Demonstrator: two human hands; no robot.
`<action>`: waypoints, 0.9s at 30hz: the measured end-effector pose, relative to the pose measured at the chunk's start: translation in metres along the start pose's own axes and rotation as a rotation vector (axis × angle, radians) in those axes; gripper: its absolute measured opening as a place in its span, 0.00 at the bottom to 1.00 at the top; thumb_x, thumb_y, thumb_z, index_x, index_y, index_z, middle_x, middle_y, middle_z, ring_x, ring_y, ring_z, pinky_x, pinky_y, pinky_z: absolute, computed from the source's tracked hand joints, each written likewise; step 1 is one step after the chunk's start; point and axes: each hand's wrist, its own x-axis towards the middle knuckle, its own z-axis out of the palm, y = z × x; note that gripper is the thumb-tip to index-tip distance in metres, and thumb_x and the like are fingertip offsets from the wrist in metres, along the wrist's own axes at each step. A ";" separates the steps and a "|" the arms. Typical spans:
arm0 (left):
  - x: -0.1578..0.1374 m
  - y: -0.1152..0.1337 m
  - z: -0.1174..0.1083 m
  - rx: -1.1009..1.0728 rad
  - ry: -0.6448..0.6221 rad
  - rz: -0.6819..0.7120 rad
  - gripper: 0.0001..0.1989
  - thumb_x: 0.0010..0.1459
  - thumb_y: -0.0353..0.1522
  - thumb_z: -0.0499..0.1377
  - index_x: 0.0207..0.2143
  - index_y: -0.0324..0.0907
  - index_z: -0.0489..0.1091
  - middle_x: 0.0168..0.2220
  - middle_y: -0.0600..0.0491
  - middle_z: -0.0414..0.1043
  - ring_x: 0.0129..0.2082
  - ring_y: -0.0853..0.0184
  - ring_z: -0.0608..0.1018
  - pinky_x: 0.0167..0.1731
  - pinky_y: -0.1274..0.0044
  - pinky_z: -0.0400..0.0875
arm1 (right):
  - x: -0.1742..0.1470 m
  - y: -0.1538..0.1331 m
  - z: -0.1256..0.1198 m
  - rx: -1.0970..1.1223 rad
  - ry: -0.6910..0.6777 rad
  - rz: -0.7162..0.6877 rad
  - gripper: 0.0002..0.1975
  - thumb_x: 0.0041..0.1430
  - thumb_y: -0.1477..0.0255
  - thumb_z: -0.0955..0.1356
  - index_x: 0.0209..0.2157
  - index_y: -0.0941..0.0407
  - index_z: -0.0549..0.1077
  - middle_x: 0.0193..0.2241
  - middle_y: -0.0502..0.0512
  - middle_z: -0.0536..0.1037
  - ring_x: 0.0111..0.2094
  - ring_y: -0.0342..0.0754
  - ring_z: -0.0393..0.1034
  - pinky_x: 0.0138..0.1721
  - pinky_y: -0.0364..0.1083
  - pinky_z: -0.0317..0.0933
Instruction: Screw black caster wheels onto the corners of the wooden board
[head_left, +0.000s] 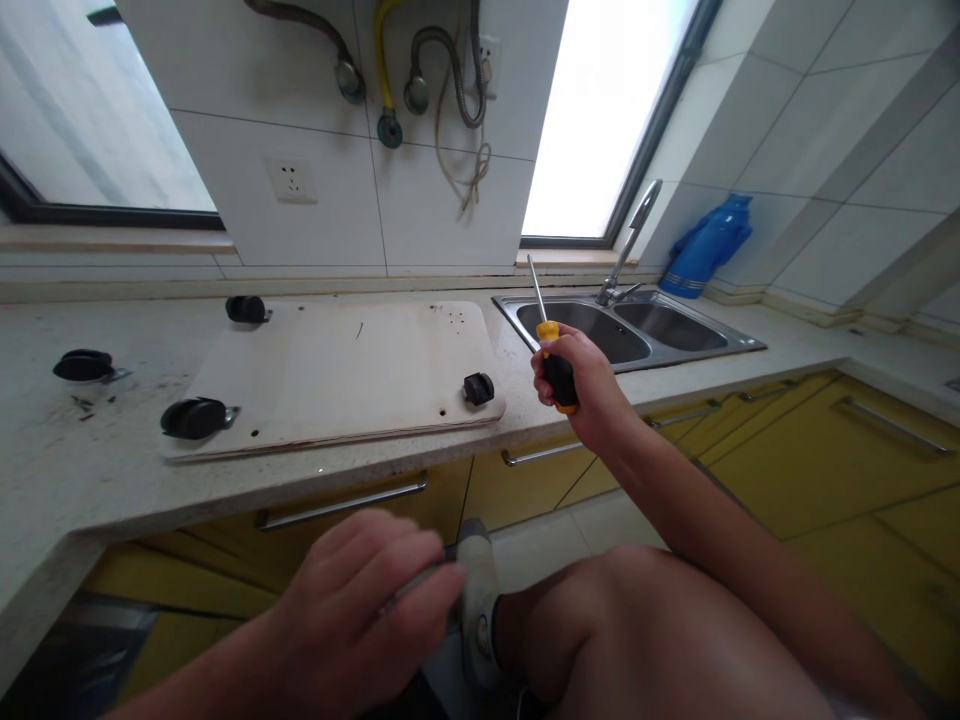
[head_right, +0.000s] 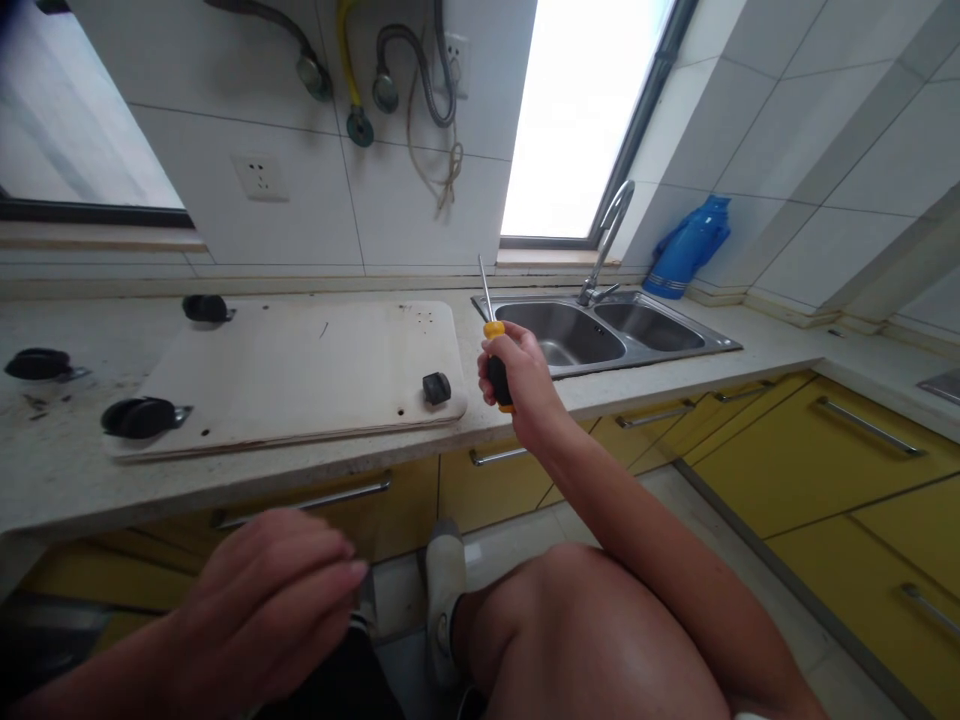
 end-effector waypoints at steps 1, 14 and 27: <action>0.017 -0.009 0.020 0.009 -0.016 -0.039 0.16 0.66 0.24 0.64 0.55 0.42 0.75 0.45 0.48 0.81 0.42 0.60 0.80 0.45 0.66 0.79 | 0.000 0.000 -0.002 -0.009 0.004 -0.006 0.30 0.48 0.61 0.75 0.51 0.51 0.66 0.24 0.44 0.75 0.20 0.41 0.63 0.18 0.40 0.55; 0.089 -0.132 0.132 -0.040 -0.224 -0.581 0.21 0.63 0.38 0.68 0.55 0.41 0.73 0.52 0.43 0.79 0.51 0.50 0.79 0.56 0.58 0.77 | -0.006 0.001 -0.017 -0.070 0.031 -0.030 0.32 0.51 0.62 0.74 0.55 0.51 0.62 0.24 0.44 0.77 0.18 0.41 0.63 0.17 0.40 0.54; 0.077 -0.168 0.105 -0.455 -0.256 -0.636 0.28 0.65 0.46 0.69 0.62 0.43 0.76 0.53 0.45 0.85 0.48 0.55 0.85 0.52 0.61 0.81 | -0.007 0.004 -0.025 -0.103 0.014 -0.051 0.26 0.55 0.63 0.73 0.52 0.50 0.63 0.26 0.44 0.77 0.19 0.42 0.64 0.18 0.41 0.54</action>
